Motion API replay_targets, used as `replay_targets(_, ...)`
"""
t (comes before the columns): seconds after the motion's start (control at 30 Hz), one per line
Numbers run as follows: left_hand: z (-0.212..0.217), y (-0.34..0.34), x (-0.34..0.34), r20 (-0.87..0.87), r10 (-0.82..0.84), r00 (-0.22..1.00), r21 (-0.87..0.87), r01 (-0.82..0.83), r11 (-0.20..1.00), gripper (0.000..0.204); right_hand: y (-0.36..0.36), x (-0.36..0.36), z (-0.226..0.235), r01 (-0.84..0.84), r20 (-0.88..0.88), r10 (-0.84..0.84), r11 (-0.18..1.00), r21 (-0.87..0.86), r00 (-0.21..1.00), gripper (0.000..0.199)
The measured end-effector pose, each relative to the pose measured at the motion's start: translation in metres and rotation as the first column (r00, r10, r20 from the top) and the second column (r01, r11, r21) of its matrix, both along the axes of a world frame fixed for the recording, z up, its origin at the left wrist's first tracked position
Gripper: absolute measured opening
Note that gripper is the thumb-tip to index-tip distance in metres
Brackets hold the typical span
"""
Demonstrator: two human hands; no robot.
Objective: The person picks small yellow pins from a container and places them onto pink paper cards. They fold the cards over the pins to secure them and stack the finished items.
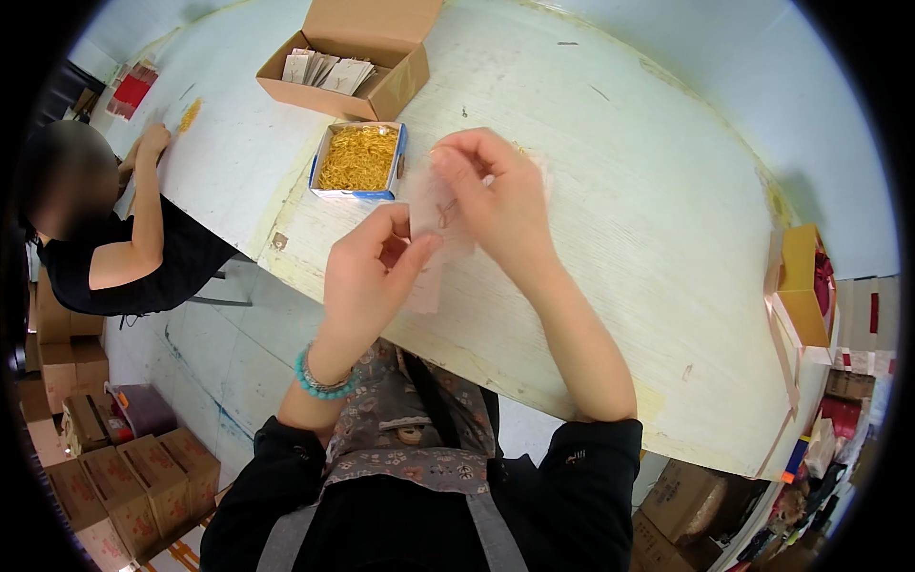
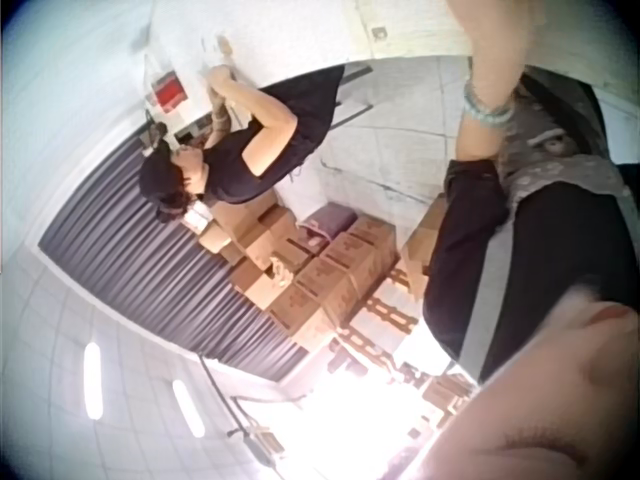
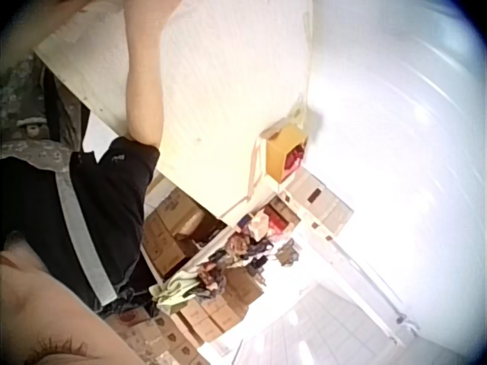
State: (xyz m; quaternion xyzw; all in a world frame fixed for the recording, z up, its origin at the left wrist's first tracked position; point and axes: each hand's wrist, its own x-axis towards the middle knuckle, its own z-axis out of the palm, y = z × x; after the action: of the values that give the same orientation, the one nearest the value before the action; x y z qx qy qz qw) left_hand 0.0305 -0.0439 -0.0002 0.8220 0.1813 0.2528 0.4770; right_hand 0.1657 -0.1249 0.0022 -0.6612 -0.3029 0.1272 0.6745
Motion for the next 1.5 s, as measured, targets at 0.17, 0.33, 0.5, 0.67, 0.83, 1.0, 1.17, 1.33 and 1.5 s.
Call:
replay_targets(0.17,-0.002,0.01,-0.017,0.03,0.067,0.997,0.16,-0.071,0.985,0.031,-0.021,0.032,-0.01,0.253,0.124,-0.224,0.909,-0.331,0.967,0.014)
replay_targets(0.33,-0.011,0.017,-0.027,-0.087,0.253,0.964,0.397,-0.199,0.896,0.048,-0.029,0.035,-0.051,0.397,0.412,-0.239,0.846,-0.355,0.879,0.011)
replay_targets(0.5,-0.024,0.025,-0.037,-0.113,0.289,0.951,0.323,-0.24,0.916,0.05,-0.005,0.04,-0.05,0.554,0.859,-0.275,0.832,-0.012,0.432,0.009)
replay_targets(0.67,-0.02,0.028,-0.04,-0.057,0.271,0.961,0.247,-0.25,0.936,0.042,0.075,0.027,-0.033,0.105,0.757,0.242,0.92,-0.379,0.607,0.008)
replay_targets(0.83,-0.02,0.031,-0.046,0.017,0.285,0.958,0.196,-0.283,0.939,0.032,0.117,0.02,-0.019,0.144,0.533,0.632,0.56,-0.816,0.563,0.008)
replay_targets(1.0,-0.021,0.036,-0.046,0.055,0.273,0.96,0.147,-0.278,0.949,0.03,0.103,0.033,-0.031,-0.047,0.495,0.496,0.739,-0.672,0.714,0.014)
replay_targets(1.17,-0.024,0.047,-0.036,0.103,0.252,0.962,0.106,-0.263,0.959,0.029,0.088,0.032,-0.012,-0.368,0.042,0.437,0.802,-0.471,0.899,0.02)
replay_targets(1.33,-0.009,0.052,-0.021,0.284,0.158,0.946,0.065,-0.183,0.981,0.025,0.042,0.002,0.014,-0.515,-0.476,0.393,0.844,-0.153,0.786,0.022)
replay_targets(1.5,0.002,0.044,-0.02,0.352,0.057,0.934,0.046,-0.078,0.996,0.017,0.021,-0.014,0.009,-0.537,-0.66,0.484,0.831,0.142,0.575,0.022)
